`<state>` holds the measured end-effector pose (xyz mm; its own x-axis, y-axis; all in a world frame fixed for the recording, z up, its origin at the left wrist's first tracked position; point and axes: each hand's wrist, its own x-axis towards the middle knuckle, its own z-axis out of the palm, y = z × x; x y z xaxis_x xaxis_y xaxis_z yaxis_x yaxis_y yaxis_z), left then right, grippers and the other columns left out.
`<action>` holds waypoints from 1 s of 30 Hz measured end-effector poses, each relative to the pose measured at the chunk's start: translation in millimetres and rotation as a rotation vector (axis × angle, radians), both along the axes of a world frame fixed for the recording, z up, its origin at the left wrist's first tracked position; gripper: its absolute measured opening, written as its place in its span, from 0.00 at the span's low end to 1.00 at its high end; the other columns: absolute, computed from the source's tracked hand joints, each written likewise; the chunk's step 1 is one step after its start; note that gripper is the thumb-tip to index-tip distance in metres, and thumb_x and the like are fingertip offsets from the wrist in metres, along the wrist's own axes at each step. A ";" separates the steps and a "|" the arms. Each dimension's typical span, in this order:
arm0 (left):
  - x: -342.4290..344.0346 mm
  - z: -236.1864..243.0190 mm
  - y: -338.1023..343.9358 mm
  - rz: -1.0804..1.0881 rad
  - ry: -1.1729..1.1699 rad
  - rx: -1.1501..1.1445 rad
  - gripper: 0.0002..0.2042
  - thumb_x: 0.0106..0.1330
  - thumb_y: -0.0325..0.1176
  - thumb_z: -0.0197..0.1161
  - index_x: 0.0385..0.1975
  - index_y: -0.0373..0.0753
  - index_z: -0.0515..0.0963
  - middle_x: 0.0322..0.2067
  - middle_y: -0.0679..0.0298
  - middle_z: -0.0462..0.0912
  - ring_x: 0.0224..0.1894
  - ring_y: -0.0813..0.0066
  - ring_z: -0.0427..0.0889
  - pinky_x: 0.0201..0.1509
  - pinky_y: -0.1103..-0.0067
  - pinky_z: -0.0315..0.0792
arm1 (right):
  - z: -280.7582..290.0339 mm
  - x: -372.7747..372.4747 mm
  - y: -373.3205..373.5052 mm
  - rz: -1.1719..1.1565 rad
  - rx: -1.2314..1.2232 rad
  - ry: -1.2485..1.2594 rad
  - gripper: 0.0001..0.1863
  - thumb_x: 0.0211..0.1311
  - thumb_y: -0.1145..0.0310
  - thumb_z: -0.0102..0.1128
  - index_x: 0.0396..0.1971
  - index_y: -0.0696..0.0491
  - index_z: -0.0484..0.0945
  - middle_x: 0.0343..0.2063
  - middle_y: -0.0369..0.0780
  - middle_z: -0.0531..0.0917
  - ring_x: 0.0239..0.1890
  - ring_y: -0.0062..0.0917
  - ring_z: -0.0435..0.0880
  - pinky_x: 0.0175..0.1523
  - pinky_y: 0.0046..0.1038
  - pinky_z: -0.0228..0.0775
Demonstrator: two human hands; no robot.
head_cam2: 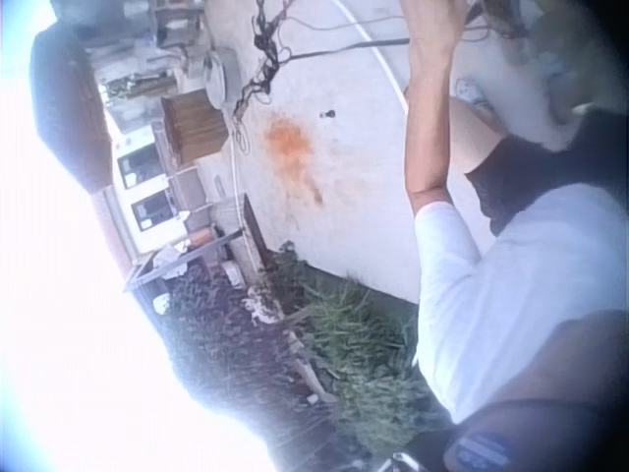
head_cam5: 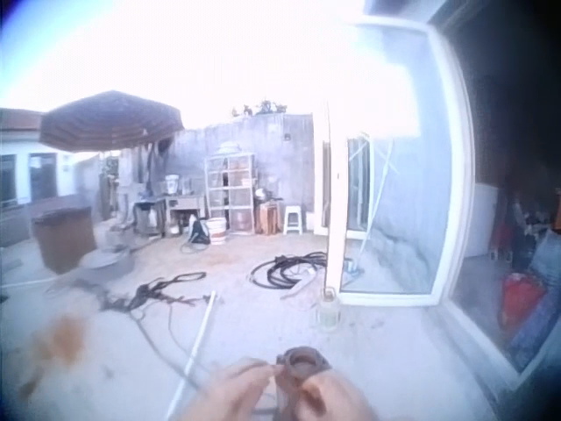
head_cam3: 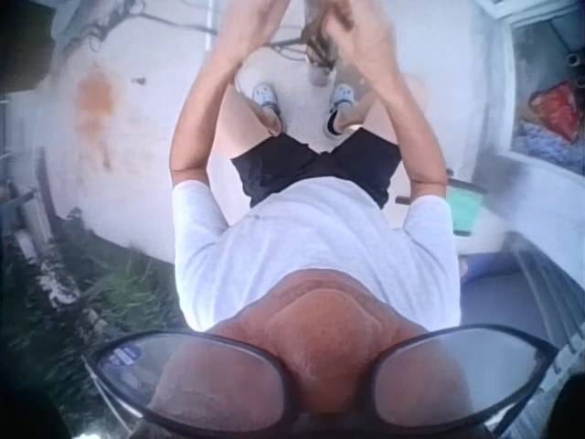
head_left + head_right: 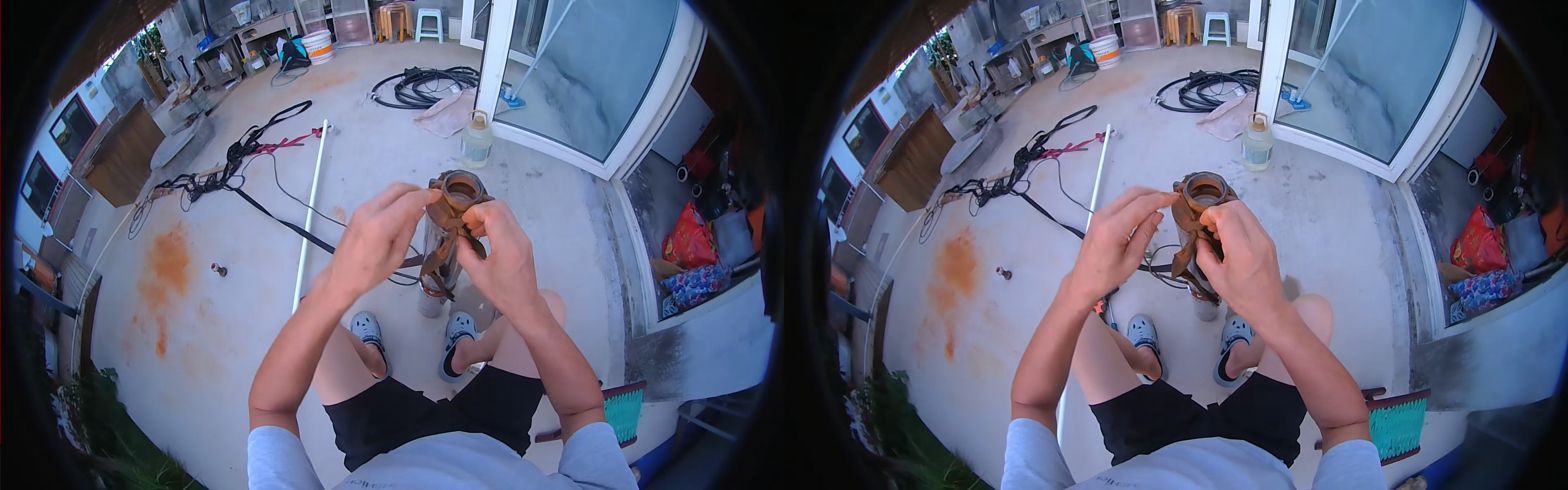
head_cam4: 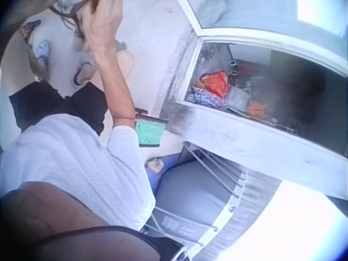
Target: The person attaches a leather strap to the top of a submersible water pump by threading it through a metal fitting and securing it by hand.
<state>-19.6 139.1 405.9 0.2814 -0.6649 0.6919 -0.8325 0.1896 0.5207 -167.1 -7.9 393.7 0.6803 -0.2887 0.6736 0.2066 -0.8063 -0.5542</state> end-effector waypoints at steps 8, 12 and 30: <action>29.6 -10.1 -34.0 -0.314 -0.007 -0.079 0.09 0.62 0.19 0.65 0.41 0.36 0.82 0.41 0.60 0.73 0.42 0.62 0.77 0.45 0.72 0.73 | 29.3 -4.7 -6.3 -0.036 -0.262 0.171 0.16 0.50 0.80 0.68 0.41 0.58 0.79 0.42 0.44 0.78 0.36 0.39 0.83 0.41 0.36 0.77; 35.7 -19.8 -46.0 -0.406 -0.034 -0.167 0.07 0.61 0.20 0.66 0.38 0.33 0.78 0.41 0.59 0.71 0.44 0.61 0.74 0.48 0.72 0.72 | 41.9 -2.2 -5.5 -0.041 -0.378 0.268 0.15 0.51 0.81 0.66 0.41 0.58 0.80 0.41 0.43 0.77 0.36 0.40 0.83 0.40 0.36 0.77; 28.1 -38.7 -54.0 -0.245 -0.036 -0.239 0.01 0.59 0.24 0.64 0.29 0.35 0.79 0.44 0.58 0.81 0.46 0.56 0.80 0.52 0.65 0.73 | 55.9 3.8 -25.1 0.208 -0.942 0.291 0.17 0.44 0.89 0.68 0.37 0.61 0.80 0.38 0.44 0.80 0.34 0.36 0.83 0.37 0.32 0.76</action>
<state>8.5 85.1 367.2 0.1060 -0.5280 0.8426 -0.7638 0.4994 0.4090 -163.3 -33.0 449.6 0.8313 0.4187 0.3657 0.3509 -0.9054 0.2389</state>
